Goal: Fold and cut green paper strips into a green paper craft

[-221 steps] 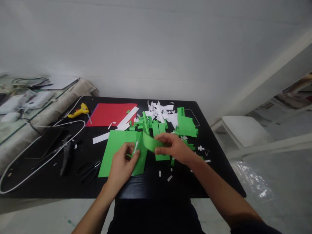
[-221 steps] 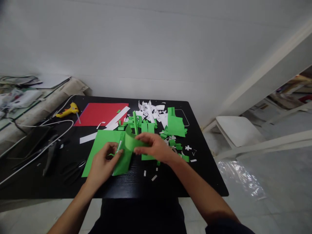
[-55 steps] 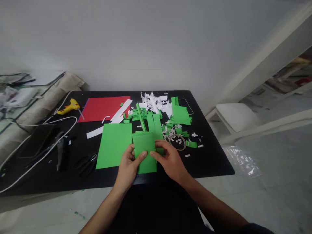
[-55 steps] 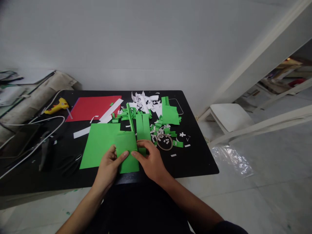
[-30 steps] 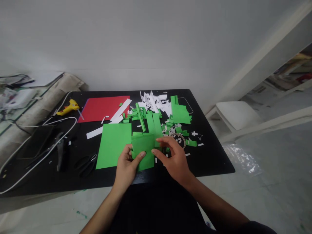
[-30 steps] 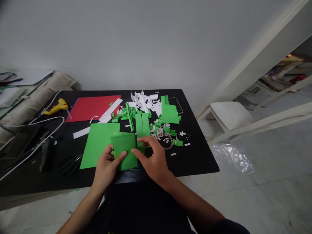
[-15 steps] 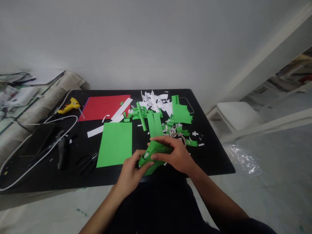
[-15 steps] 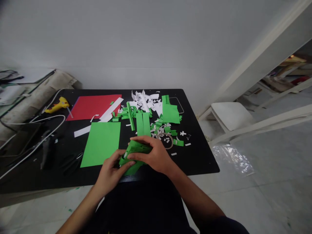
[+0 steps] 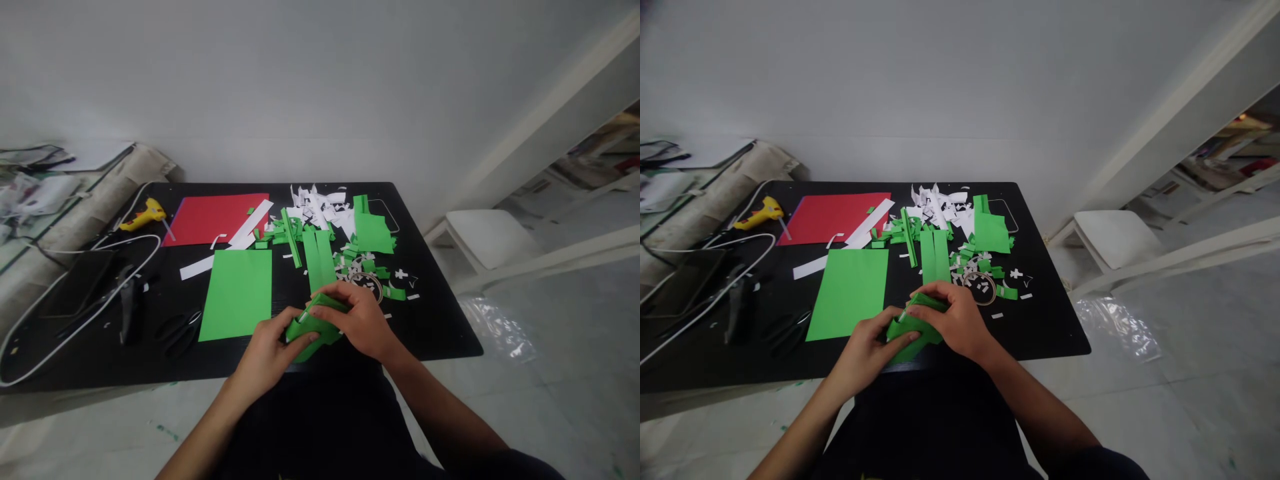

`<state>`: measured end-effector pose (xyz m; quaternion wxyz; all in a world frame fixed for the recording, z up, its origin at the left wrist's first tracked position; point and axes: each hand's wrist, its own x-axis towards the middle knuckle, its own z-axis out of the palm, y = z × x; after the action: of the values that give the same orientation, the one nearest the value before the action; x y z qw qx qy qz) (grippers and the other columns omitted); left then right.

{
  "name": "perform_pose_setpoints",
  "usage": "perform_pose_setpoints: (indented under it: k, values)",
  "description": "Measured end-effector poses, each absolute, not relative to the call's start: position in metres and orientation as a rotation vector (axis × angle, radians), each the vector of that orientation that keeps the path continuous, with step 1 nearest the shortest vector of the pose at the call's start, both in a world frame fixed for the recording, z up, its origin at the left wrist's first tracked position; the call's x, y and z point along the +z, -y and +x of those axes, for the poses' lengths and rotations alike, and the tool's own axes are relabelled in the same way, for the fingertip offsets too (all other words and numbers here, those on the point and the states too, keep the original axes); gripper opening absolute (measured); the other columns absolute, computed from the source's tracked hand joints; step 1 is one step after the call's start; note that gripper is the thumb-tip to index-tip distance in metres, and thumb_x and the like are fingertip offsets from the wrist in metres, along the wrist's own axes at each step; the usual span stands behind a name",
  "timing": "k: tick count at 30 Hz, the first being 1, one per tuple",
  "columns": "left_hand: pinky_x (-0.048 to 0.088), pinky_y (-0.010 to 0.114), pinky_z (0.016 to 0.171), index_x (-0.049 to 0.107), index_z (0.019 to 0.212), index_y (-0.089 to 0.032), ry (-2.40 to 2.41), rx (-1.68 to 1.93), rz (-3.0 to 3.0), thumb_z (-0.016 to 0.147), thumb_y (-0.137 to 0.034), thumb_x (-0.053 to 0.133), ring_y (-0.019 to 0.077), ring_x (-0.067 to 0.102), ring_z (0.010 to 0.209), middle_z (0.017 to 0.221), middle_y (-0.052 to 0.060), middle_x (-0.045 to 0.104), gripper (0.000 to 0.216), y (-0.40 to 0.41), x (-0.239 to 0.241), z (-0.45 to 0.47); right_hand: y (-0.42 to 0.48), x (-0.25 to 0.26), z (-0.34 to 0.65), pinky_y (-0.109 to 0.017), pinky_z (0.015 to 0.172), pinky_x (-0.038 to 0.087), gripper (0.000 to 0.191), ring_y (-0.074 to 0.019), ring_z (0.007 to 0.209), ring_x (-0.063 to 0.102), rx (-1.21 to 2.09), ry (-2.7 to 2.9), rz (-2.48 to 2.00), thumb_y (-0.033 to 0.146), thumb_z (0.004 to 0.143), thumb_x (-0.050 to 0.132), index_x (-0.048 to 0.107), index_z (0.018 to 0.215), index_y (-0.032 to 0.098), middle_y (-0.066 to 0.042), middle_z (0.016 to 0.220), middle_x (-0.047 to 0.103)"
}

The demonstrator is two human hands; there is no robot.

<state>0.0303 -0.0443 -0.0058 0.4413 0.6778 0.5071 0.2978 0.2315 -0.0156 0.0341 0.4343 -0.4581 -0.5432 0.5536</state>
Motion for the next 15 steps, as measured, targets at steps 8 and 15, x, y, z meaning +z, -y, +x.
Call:
perform_pose_setpoints:
  k: [8, 15]
  values:
    - [0.053, 0.027, 0.064, 0.071, 0.096, -0.020, -1.170, 0.906, 1.212, 0.081, -0.046, 0.082, 0.0170, 0.066, 0.070, 0.081, 0.001, 0.074, 0.032, 0.034, 0.005, 0.031, 0.014, 0.032, 0.230, -0.035, 0.085, 0.061, 0.037, -0.0231, 0.104, 0.073, 1.360, 1.191, -1.128, 0.038, 0.078, 0.087, 0.073, 0.109, 0.024, -0.006, 0.109, 0.076]
    - [0.062, 0.035, 0.078, 0.073, 0.100, -0.018, -1.190, 1.144, 0.949, 0.073, -0.044, 0.090, 0.0251, 0.077, 0.087, 0.096, 0.007, 0.082, 0.041, 0.031, 0.005, 0.032, 0.036, 0.028, 0.229, -0.033, 0.076, 0.061, 0.017, -0.0187, 0.084, 0.071, 1.138, 1.185, -1.175, 0.035, 0.090, 0.076, 0.071, 0.101, 0.023, -0.003, 0.091, 0.073]
